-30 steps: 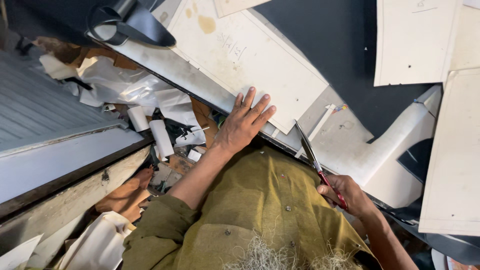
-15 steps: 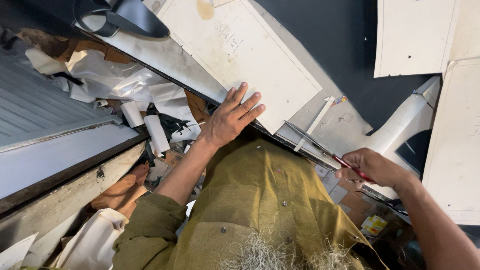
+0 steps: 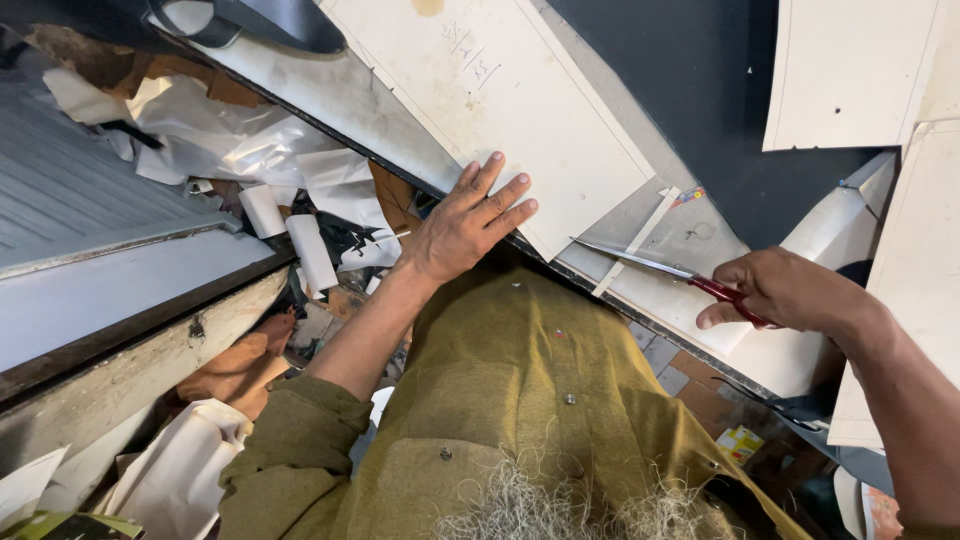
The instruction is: The person arranges paper pattern pieces on a dark fabric, then uses red-handled shears to cut the fabric along the pattern edges. The person repeatedly repositions and aligns the patterns before cutting.
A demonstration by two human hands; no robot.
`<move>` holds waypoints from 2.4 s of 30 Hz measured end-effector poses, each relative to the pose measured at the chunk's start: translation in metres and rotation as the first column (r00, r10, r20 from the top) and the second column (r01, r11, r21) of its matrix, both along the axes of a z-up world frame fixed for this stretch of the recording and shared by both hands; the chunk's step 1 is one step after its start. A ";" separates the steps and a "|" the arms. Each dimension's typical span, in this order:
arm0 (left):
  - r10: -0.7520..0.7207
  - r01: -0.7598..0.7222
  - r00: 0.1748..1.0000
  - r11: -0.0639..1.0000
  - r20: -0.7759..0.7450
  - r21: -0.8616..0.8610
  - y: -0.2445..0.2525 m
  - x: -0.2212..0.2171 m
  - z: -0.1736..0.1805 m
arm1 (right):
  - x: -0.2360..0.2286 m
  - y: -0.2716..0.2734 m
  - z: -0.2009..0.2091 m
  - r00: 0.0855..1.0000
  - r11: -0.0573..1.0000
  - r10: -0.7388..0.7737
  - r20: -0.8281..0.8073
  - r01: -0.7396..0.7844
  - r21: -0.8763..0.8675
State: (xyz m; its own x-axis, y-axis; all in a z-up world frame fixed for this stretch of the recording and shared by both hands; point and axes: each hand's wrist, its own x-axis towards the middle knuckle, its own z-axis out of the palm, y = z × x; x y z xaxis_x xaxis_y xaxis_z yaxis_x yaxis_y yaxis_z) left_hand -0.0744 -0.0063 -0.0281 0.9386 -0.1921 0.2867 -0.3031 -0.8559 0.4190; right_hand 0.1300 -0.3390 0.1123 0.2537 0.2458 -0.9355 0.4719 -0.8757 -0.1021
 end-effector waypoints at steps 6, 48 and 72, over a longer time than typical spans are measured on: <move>0.005 -0.003 1.000 0.998 -0.031 0.063 -0.003 0.000 0.000 | -0.017 -0.017 0.018 0.940 0.976 0.218 0.264 -0.202 -0.087; 0.081 -0.079 0.996 0.994 -0.024 0.069 -0.019 -0.004 -0.006 | -0.024 -0.065 -0.052 0.919 0.916 -0.294 -0.262 0.350 0.198; 0.087 -0.084 0.995 0.994 -0.039 0.065 -0.023 0.001 0.005 | -0.003 -0.076 -0.022 0.989 0.989 -0.147 0.003 0.146 0.016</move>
State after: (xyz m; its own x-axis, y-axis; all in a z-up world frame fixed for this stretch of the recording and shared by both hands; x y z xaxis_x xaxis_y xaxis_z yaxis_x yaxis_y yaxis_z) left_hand -0.0731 -0.0298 -0.0227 0.9632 -0.1269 0.2368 -0.2109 -0.9033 0.3736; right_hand 0.1273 -0.4153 0.0903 0.2922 0.2207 -0.9305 0.3392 -0.9337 -0.1150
